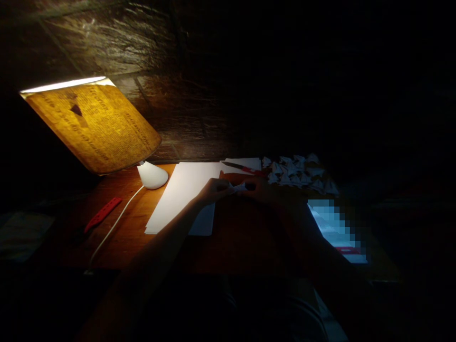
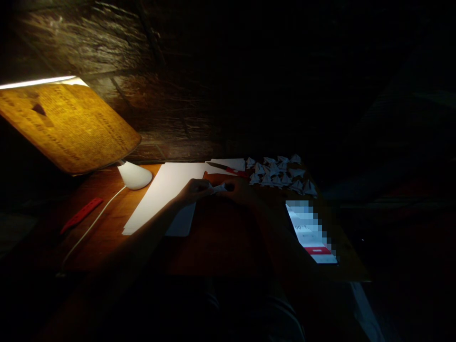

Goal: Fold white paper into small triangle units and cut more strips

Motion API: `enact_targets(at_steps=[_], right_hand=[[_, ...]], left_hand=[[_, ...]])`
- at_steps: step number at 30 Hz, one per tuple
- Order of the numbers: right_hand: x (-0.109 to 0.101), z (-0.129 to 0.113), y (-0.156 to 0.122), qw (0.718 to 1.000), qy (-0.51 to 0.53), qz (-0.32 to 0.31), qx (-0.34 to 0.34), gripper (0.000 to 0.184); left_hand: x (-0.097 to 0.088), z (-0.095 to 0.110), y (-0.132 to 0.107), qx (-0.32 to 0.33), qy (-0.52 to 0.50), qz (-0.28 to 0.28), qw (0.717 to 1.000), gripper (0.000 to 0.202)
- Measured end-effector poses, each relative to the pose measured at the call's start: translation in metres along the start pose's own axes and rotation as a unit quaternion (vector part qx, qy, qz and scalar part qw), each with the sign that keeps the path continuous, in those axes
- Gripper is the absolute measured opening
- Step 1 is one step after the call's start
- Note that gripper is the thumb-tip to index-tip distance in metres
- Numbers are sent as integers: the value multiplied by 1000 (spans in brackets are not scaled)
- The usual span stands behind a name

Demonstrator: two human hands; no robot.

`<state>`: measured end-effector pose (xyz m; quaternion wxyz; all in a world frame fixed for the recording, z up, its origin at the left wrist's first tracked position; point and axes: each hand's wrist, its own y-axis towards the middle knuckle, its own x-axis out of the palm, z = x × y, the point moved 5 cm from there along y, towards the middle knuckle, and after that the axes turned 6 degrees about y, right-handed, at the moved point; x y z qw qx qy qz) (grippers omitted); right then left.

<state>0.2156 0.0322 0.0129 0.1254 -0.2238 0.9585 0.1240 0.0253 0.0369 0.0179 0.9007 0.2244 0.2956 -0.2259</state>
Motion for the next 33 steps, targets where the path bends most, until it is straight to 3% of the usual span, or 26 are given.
enact_targets(at_steps=[8, 13, 22, 27, 33], right_hand=[[-2, -2, -2, 1000, 9, 9, 2, 37], [-2, 0, -2, 999, 30, 0, 14, 37], [2, 3, 1, 998, 63, -15, 19, 38], [4, 2, 2, 997, 67, -28, 6, 38], [2, 0, 0, 999, 50, -9, 15, 41]], left_hand=[[-6, 9, -1, -26, 1, 24, 999, 42], [-6, 13, -2, -26, -16, 5, 1000, 42], [1, 1, -1, -34, -75, -29, 996, 39], [5, -9, 2, -13, -85, -16, 996, 43], [4, 0, -1, -47, -89, -16, 995, 44]])
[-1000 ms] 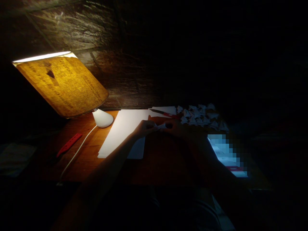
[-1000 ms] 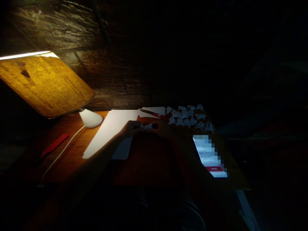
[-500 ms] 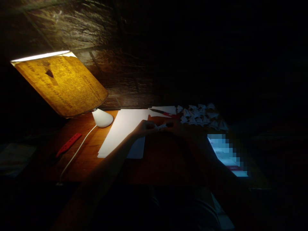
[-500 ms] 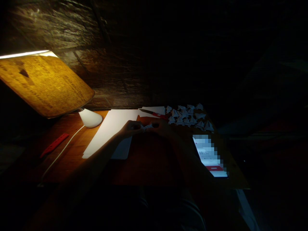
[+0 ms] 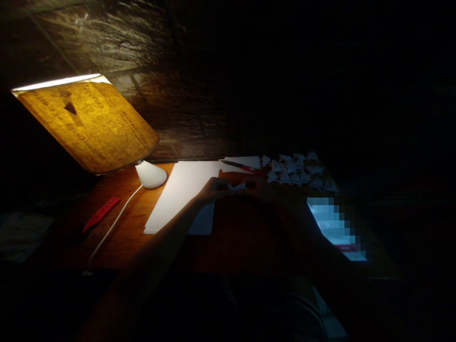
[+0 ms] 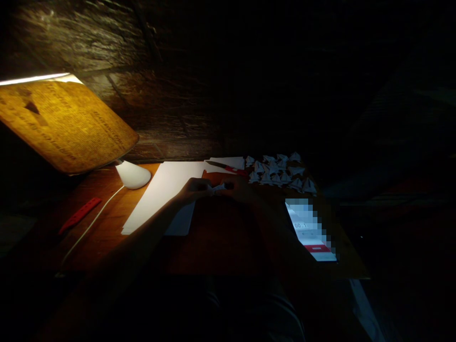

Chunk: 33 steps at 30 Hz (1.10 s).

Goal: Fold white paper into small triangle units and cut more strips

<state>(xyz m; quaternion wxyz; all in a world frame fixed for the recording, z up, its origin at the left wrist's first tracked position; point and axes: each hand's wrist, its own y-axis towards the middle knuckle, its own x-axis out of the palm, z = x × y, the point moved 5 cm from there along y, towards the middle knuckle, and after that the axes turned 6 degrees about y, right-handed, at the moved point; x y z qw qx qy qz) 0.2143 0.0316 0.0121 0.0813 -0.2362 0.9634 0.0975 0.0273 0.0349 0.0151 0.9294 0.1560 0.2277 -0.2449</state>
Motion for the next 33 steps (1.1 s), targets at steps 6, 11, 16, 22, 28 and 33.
enact_targets(at_steps=[6, 11, 16, 22, 28, 33], right_hand=[[3, -13, -3, 1000, 0, 0, -18, 32], [4, -13, -4, 999, 18, 25, -20, 27], [8, -9, -4, 1000, -14, 8, -27, 31], [9, -15, -4, 996, 5, 22, -81, 25], [10, -15, -2, 995, 28, 33, -87, 18], [11, -15, -2, 995, -4, 54, -82, 13]], left_hand=[[-1, 14, -3, -14, -13, 7, 1000, 52], [-1, 17, -3, -8, -24, 3, 1000, 55], [-2, 13, -3, -28, -1, 13, 1000, 58], [-1, 7, -2, -50, 5, -1, 999, 57], [1, 5, -2, -41, 13, -18, 999, 53], [2, 3, -3, -43, 6, -24, 999, 50]])
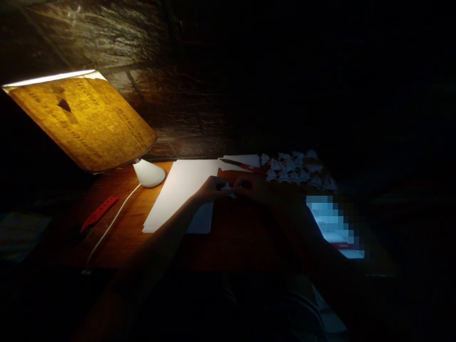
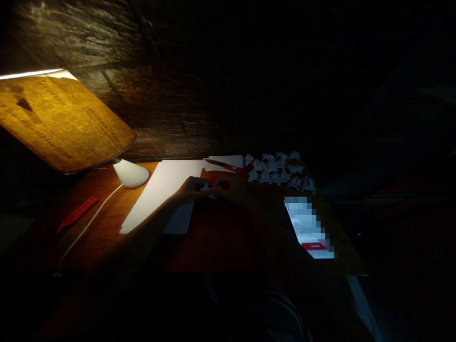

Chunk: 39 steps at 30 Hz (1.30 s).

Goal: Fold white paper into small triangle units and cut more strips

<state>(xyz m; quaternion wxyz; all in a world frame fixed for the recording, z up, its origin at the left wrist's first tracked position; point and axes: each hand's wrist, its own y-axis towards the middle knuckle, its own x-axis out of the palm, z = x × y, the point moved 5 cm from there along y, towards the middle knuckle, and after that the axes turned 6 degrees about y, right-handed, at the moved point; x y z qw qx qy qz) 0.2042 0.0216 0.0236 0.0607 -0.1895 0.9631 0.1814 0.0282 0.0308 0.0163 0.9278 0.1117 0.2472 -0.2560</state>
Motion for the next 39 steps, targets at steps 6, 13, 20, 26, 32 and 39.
enact_targets(at_steps=[6, 13, 20, 26, 32, 39], right_hand=[[2, 3, -1, 1000, 1, -8, 13, 11], [3, 0, 0, 999, -31, 13, 6, 9], [5, 3, 0, 999, -6, 36, 15, 11], [0, 6, 1, 998, 40, 38, 8, 30], [1, 4, 2, 1000, -2, 21, 0, 36], [-1, 5, 0, 999, 18, 34, 22, 29]], left_hand=[[1, 0, 0, 12, 24, 5, 1000, 50], [0, 2, 1, 10, 29, 12, 999, 54], [-1, 1, 1, 5, 2, 21, 1000, 54], [-5, 2, 1, -4, -23, 44, 999, 57], [-6, 0, 1, -6, -35, 60, 998, 59], [-6, 1, 2, -5, -54, 63, 997, 58]])
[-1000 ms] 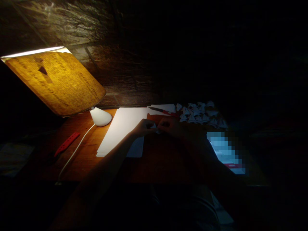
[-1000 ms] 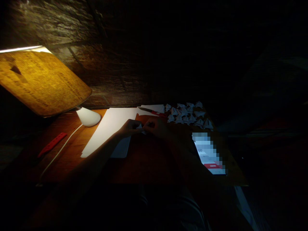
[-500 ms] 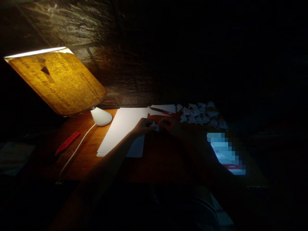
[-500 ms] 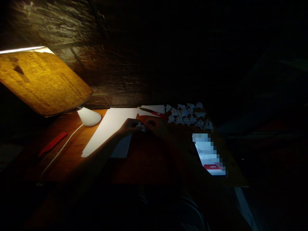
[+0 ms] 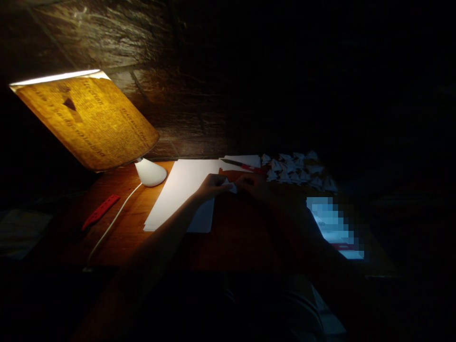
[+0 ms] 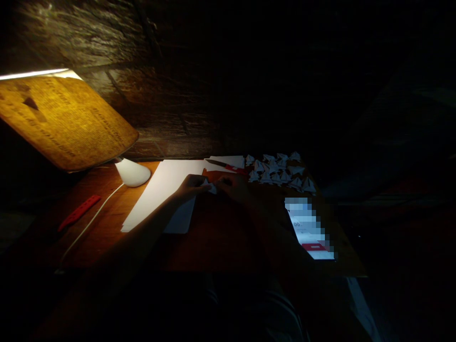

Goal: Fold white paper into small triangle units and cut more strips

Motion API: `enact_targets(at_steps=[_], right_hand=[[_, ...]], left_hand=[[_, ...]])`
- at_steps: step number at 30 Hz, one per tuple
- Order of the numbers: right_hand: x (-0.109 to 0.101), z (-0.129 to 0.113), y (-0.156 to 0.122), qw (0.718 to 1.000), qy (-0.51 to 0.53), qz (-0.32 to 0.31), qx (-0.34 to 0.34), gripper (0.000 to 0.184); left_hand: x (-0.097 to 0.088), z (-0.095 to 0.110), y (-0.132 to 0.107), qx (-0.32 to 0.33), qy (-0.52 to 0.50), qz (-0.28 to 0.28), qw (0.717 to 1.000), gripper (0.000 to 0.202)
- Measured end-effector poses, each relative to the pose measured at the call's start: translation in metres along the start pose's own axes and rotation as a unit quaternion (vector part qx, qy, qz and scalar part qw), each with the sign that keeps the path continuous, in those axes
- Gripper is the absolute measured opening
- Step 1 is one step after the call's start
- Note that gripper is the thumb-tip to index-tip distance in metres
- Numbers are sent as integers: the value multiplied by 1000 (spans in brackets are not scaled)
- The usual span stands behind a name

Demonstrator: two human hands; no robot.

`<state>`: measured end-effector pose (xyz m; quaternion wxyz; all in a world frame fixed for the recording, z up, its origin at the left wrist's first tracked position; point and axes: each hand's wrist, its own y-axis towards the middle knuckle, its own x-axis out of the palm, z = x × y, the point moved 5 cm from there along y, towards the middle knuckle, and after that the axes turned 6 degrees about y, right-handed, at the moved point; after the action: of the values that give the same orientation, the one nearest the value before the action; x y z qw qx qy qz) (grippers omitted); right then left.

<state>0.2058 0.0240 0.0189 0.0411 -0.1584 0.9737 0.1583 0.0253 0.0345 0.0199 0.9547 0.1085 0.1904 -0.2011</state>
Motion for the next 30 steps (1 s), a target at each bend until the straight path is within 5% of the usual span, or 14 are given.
enact_targets(at_steps=[14, 30], right_hand=[[-2, 0, 1, 999, 40, 32, 12, 10], [-2, 0, 1, 999, 33, 28, 22, 19]], left_hand=[[0, 11, -2, -1, 27, -13, 1000, 55], [0, 9, 0, 2, 8, -8, 1000, 57]])
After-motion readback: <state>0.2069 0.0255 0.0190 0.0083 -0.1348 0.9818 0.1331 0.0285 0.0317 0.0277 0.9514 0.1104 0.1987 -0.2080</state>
